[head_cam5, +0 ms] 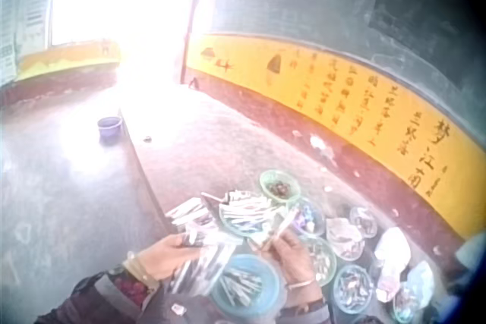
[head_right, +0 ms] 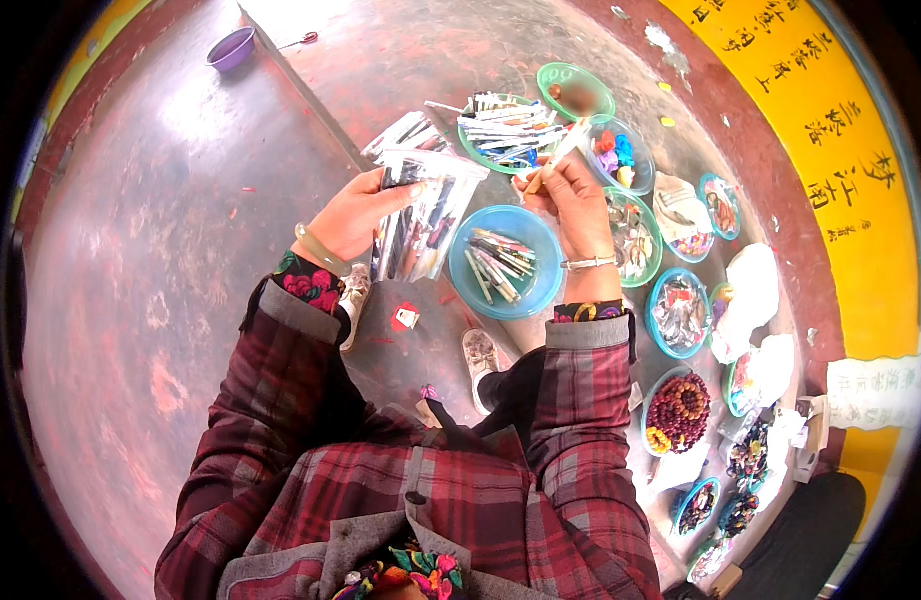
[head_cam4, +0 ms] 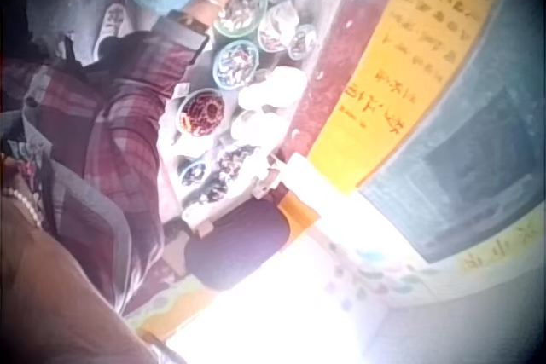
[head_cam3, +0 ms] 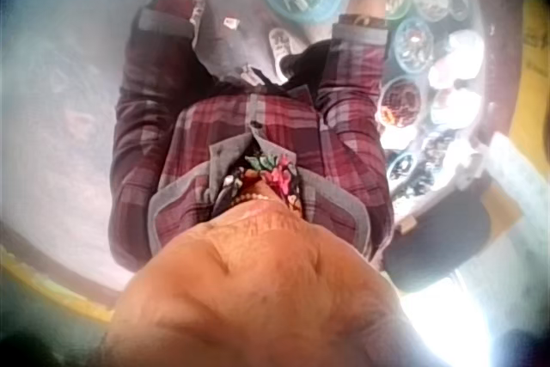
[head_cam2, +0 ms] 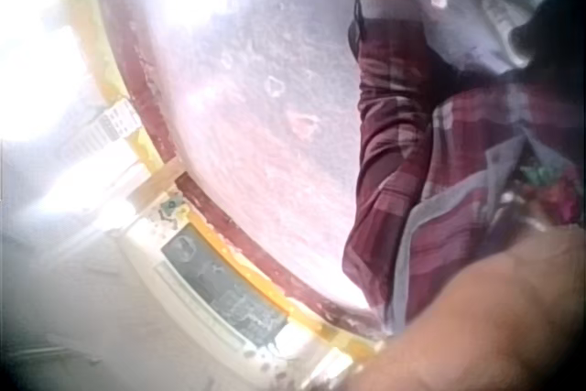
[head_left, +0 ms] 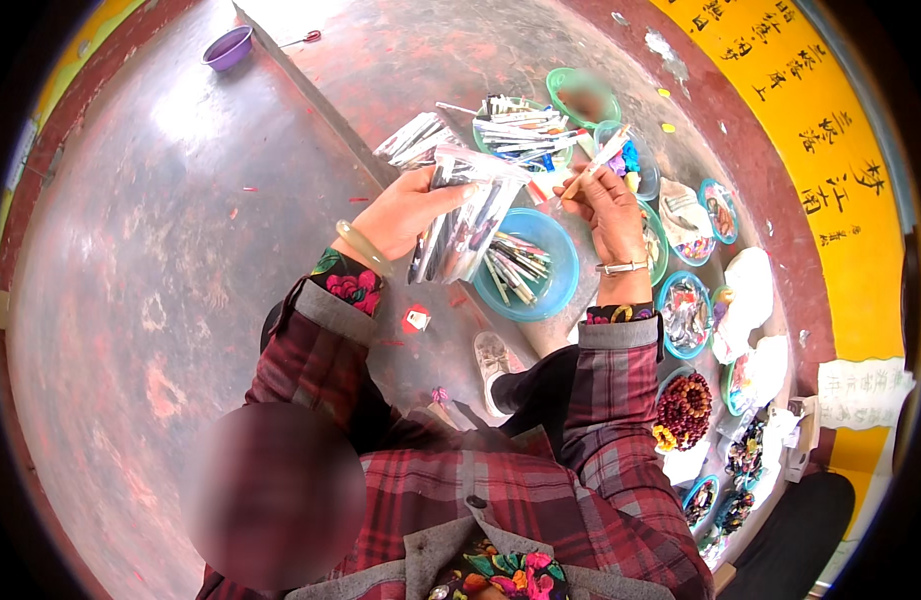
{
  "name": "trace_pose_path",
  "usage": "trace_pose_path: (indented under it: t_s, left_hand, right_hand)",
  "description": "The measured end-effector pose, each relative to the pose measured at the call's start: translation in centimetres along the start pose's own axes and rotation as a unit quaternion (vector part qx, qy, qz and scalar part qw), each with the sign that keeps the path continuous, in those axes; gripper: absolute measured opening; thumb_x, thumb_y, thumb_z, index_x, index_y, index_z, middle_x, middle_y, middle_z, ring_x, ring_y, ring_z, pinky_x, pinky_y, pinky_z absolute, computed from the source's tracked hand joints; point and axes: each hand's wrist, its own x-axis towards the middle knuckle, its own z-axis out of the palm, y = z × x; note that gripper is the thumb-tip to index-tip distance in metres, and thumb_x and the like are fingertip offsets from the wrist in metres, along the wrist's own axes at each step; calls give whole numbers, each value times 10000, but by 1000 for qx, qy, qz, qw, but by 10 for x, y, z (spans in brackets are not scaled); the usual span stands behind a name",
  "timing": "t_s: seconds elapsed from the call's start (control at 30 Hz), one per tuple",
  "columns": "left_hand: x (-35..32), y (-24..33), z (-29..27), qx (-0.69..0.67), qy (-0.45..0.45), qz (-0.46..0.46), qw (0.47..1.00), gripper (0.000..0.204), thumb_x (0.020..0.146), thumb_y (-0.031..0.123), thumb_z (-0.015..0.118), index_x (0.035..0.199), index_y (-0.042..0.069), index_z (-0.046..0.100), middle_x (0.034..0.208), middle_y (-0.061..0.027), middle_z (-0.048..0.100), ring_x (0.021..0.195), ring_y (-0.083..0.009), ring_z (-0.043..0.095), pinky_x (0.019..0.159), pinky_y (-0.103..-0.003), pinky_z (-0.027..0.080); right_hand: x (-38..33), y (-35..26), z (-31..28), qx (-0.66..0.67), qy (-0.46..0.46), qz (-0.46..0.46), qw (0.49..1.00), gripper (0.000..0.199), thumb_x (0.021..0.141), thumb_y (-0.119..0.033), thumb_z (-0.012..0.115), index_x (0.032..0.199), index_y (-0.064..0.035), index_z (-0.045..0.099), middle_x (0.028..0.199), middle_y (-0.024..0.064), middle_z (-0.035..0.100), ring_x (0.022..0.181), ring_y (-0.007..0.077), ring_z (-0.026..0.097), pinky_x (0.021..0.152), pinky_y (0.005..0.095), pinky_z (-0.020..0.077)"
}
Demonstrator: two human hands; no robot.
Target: The person sits on the floor and repeatedly picks up small cylindrical items from a blue plastic bowl. They insert each item into a clear plastic sleeve held in their left hand and then place the packaged item into a stack on the floor.
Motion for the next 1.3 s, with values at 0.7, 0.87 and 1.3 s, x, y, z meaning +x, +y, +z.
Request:
trace_pose_path:
  t_s: [0.7,0.87,1.3]
  left_hand:
    - [0,-15,8,31,-58,-67,996,287,906,72,506,1171,-37,523,1106,-65,596,996,-132,557,884,-276,436]
    - [0,-15,10,41,-77,-79,993,287,905,71,508,1170,-40,524,1108,-72,596,1008,-138,554,888,-280,432]
    - [-3,-14,14,64,-108,-90,988,300,905,88,514,1180,-34,519,1107,-62,593,1016,-134,537,903,-275,410]
  right_hand:
    - [-3,-16,-9,80,80,-148,982,338,947,-306,457,1149,-36,484,839,78,617,737,229,662,577,259,526]
    - [0,-12,-17,33,41,-170,984,291,944,-273,464,1136,-56,491,890,90,633,734,196,654,580,245,510]
    - [-3,-6,-1,151,-34,-111,982,294,950,-287,446,1108,-42,478,831,115,595,778,268,662,594,270,561]
